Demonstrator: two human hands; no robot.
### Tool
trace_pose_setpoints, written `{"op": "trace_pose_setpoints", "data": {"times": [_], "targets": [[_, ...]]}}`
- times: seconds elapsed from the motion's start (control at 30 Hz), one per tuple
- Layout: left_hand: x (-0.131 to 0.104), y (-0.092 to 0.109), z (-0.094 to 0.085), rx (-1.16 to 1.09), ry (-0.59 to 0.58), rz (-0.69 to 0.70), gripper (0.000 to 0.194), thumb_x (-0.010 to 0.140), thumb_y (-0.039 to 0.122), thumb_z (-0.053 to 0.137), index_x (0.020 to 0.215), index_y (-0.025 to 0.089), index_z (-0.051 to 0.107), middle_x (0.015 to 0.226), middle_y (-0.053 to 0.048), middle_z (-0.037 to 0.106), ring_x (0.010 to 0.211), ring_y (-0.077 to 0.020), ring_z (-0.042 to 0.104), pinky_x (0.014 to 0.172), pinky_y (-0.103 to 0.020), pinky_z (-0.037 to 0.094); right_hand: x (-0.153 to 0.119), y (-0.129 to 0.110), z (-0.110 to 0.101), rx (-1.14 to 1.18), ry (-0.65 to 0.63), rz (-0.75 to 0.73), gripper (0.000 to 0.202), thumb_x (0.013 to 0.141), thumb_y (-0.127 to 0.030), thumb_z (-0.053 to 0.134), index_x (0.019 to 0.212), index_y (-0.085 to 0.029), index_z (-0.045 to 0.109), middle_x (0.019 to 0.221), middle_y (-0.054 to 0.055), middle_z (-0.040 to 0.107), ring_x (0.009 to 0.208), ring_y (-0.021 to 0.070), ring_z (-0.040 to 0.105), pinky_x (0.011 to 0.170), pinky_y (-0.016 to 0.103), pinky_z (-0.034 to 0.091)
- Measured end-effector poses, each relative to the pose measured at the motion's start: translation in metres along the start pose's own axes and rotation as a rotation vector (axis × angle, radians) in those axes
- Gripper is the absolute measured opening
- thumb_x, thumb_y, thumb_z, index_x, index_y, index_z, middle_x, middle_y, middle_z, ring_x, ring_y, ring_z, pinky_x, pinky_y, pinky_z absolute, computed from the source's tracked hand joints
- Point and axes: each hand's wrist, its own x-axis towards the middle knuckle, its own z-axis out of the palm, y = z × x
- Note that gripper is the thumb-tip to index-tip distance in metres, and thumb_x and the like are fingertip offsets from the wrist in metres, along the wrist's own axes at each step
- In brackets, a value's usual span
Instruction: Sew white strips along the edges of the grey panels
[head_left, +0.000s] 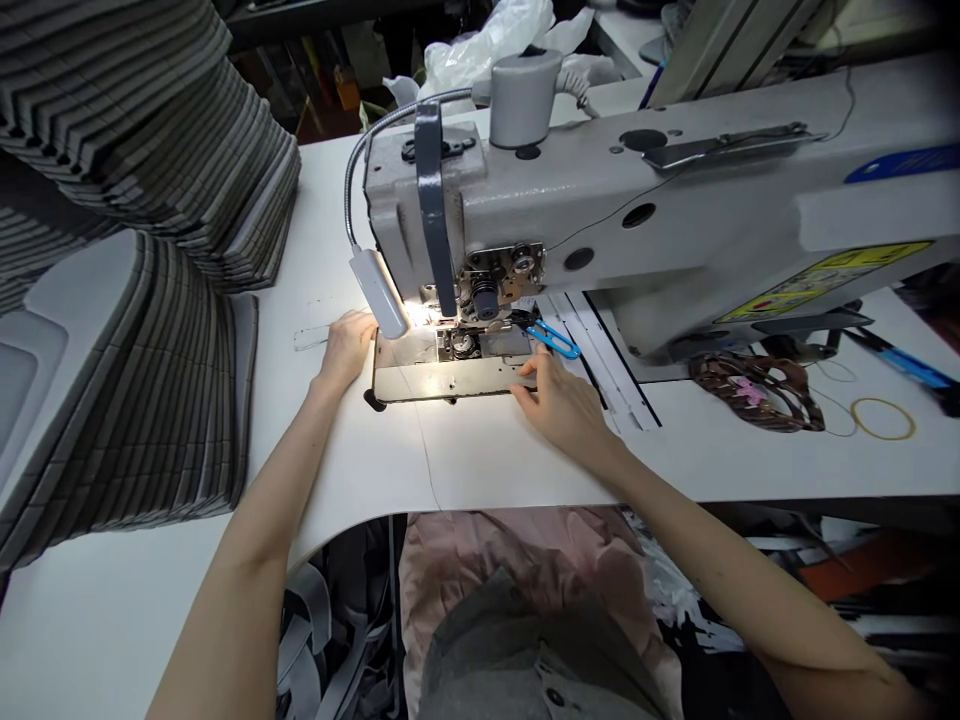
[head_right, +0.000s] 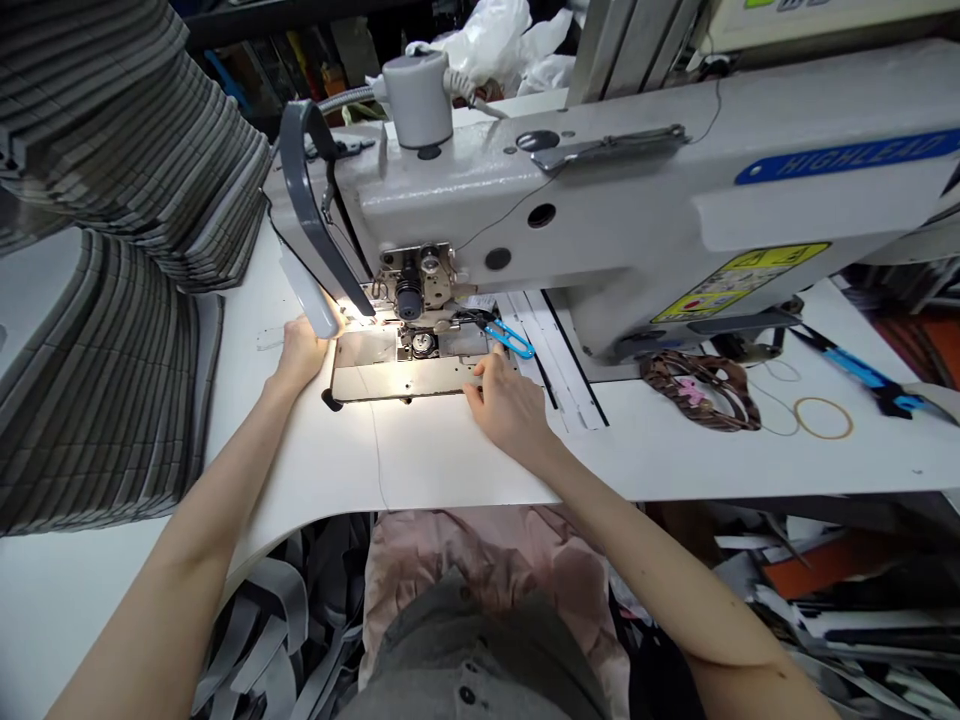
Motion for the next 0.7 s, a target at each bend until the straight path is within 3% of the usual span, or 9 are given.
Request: {"op": "trace_pose_setpoints", "data": {"times": [0.2,0.37,0.5,0.6,0.7], "targets": [[-0.006,0.006,-0.004,-0.001,0.074,-0.002,0.031,0.088,0.016,0.044,0.058,0.021,0.042,0.061,-0.002,0.054,0.064,-0.0159,0.05,0.065,-0.029,0.041,0.002,-0.019,0.001,0.138,-0.042,-0.067,0.019,0.092,-0.027,0.056,0.109,-0.018,0.061,0.122,0.008,0.071,0.073,0.0178,0.066,0.067,0.031,0.047],[-0.022,0.016,-0.014,-0.074,0.1,-0.054,0.029,0.093,0.027,0.045,0.069,0.019,0.06,0.074,-0.003,0.068,0.073,-0.0164,0.063,0.075,-0.028,0.049,0.034,0.002,-0.008,-0.225,0.21,-0.157,0.028,0.097,-0.015,0.043,0.106,-0.018,0.069,0.122,0.01,0.071,0.105,0.0254,0.061,0.079,0.034,0.044],[-0.045,0.034,-0.031,-0.182,0.119,-0.148,0.028,0.093,0.035,0.051,0.093,0.018,0.073,0.085,-0.004,0.075,0.082,-0.0179,0.069,0.083,-0.03,0.053,0.064,0.013,-0.012,-0.312,0.159,-0.191,0.031,0.088,-0.002,0.044,0.099,-0.013,0.07,0.095,0.014,0.074,0.094,0.026,0.061,0.078,0.034,0.041],[-0.069,0.057,-0.051,-0.213,0.097,-0.131,0.03,0.096,0.037,0.052,0.106,0.019,0.074,0.09,-0.004,0.077,0.088,-0.0187,0.071,0.085,-0.031,0.053,0.051,0.013,-0.023,-0.343,0.139,-0.219,0.033,0.083,0.002,0.043,0.095,-0.011,0.07,0.083,0.014,0.072,0.084,0.0258,0.062,0.071,0.034,0.038],[-0.094,0.088,-0.07,-0.242,0.004,-0.012,0.027,0.099,0.031,0.052,0.115,0.022,0.072,0.097,-0.004,0.078,0.091,-0.0169,0.072,0.082,-0.029,0.055,0.015,0.01,-0.04,-0.223,0.139,-0.245,0.042,0.085,-0.001,0.038,0.114,-0.013,0.067,0.094,0.013,0.072,0.081,0.0231,0.063,0.063,0.031,0.037]]}}
